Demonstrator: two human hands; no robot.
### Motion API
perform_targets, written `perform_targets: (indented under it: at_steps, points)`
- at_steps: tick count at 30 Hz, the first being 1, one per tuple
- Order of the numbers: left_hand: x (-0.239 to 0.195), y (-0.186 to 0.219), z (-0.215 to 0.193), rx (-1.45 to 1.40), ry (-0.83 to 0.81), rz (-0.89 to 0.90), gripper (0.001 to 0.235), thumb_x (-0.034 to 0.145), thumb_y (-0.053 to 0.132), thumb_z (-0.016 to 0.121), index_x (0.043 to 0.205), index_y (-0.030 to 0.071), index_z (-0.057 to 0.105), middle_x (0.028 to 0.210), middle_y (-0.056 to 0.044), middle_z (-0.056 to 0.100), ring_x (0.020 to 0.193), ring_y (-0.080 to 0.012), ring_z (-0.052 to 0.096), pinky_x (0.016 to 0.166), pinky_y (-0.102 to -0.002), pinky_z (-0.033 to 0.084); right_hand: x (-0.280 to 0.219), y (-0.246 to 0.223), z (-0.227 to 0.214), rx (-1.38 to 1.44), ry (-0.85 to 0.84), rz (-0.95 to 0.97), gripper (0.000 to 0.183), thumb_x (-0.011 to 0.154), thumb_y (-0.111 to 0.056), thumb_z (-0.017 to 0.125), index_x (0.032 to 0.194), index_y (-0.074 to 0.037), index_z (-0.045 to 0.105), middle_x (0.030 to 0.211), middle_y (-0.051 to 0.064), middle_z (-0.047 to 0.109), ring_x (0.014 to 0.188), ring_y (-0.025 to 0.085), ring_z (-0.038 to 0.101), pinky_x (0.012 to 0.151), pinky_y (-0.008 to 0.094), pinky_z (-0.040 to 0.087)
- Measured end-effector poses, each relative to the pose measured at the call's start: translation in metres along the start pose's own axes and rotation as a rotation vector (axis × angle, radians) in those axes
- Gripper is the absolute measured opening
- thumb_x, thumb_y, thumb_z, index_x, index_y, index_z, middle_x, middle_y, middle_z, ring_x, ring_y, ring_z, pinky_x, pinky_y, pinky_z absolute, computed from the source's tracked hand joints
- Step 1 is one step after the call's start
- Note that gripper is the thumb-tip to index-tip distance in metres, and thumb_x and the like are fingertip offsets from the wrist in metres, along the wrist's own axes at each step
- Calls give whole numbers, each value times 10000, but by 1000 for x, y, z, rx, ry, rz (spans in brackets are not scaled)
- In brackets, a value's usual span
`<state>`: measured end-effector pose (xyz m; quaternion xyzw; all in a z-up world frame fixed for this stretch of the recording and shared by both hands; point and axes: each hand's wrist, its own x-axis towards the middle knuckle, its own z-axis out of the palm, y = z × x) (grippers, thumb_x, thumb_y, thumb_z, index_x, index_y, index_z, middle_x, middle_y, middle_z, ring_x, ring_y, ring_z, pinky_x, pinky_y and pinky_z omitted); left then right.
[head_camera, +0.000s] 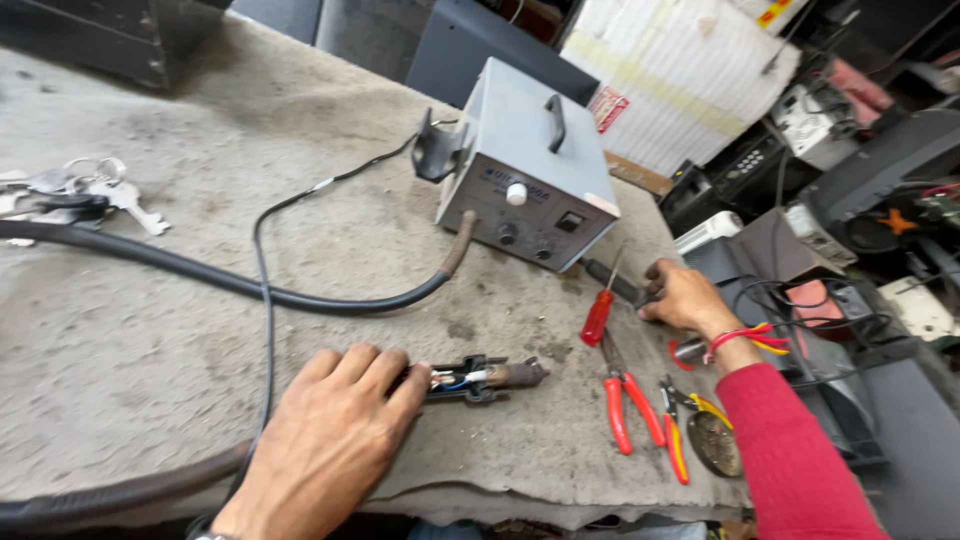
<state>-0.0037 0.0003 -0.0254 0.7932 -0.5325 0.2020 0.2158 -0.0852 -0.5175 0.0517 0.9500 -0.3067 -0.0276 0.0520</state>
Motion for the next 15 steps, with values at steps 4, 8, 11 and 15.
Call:
perform_targets:
  at_steps: [4, 8, 11, 15]
  points:
    - [8, 7, -23, -21, -2, -25, 343, 855, 146, 581, 1170, 43, 669, 1010, -70, 652, 946, -239, 601, 768, -377, 453, -7, 8, -26, -278, 102, -126, 669, 662, -372, 830, 1237, -80, 654, 1155, 171, 708, 1130, 342, 675, 960, 446, 548]
    - [11, 11, -30, -40, 27, -26, 314, 873, 170, 610, 1154, 51, 681, 986, -65, 657, 927, -235, 602, 761, -381, 452, -21, 27, -56, -414, 59, -176, 577, 694, -369, 706, 1237, -174, 732, 1218, 171, 655, 1137, 340, 673, 969, 455, 555]
    - [13, 11, -31, -59, 27, -43, 297, 895, 212, 634, 1146, 64, 689, 981, -63, 663, 913, -236, 603, 752, -387, 452, -30, 31, -72, -566, -147, -10, 485, 833, -412, 620, 1219, -174, 791, 1111, 162, 771, 1127, 322, 742, 1006, 432, 581]
    - [12, 12, -29, -81, 23, -63, 307, 877, 258, 665, 1126, 80, 695, 985, -59, 670, 920, -241, 606, 751, -396, 452, -64, 20, -89, -383, -1, -148, 603, 677, -393, 797, 1216, -129, 743, 1091, 174, 699, 1046, 323, 697, 924, 436, 574]
